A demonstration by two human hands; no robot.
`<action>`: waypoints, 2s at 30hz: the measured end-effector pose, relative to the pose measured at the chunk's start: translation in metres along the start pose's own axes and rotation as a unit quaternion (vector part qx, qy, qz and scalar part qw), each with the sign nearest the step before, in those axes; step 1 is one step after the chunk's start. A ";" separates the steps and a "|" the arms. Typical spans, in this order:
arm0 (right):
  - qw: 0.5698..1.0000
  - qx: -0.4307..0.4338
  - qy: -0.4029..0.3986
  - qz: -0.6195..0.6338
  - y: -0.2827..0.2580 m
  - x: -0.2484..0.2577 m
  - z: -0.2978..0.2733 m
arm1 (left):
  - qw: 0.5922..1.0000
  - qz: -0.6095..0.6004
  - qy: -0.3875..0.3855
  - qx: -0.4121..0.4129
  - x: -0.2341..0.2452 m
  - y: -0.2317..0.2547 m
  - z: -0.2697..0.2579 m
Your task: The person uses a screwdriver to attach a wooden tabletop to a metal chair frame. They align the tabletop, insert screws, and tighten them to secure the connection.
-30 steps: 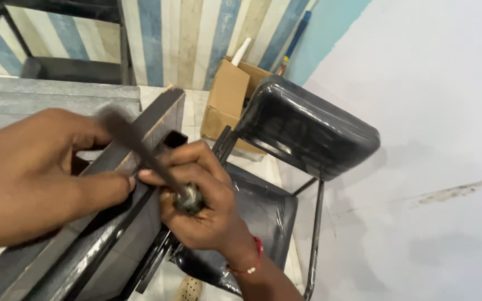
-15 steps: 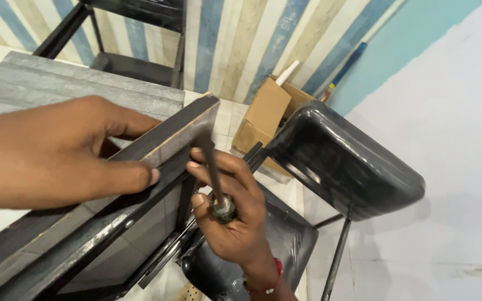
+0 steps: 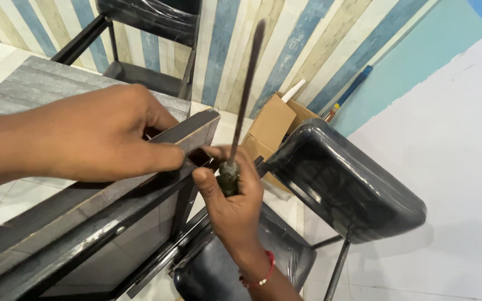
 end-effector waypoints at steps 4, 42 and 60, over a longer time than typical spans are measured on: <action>0.993 -0.072 -0.004 0.098 0.028 -0.001 0.004 | 0.999 -0.042 0.000 -0.016 -0.005 -0.010 0.008; 0.942 -0.238 0.232 0.038 0.043 0.005 -0.111 | 0.977 -0.132 0.118 -0.116 -0.007 -0.035 0.007; 0.868 -0.365 0.335 0.042 0.044 -0.092 -0.321 | 0.748 -0.511 0.344 -0.246 -0.230 -0.195 -0.100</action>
Point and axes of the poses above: each hand's wrist, its own z-axis towards the middle knuckle, its own x-axis out of the back of the hand, y = z × x, the point moved 9 cm from there along z, towards the middle knuckle, and after that the axes turned 15 degrees about z, right-handed, at the moved point
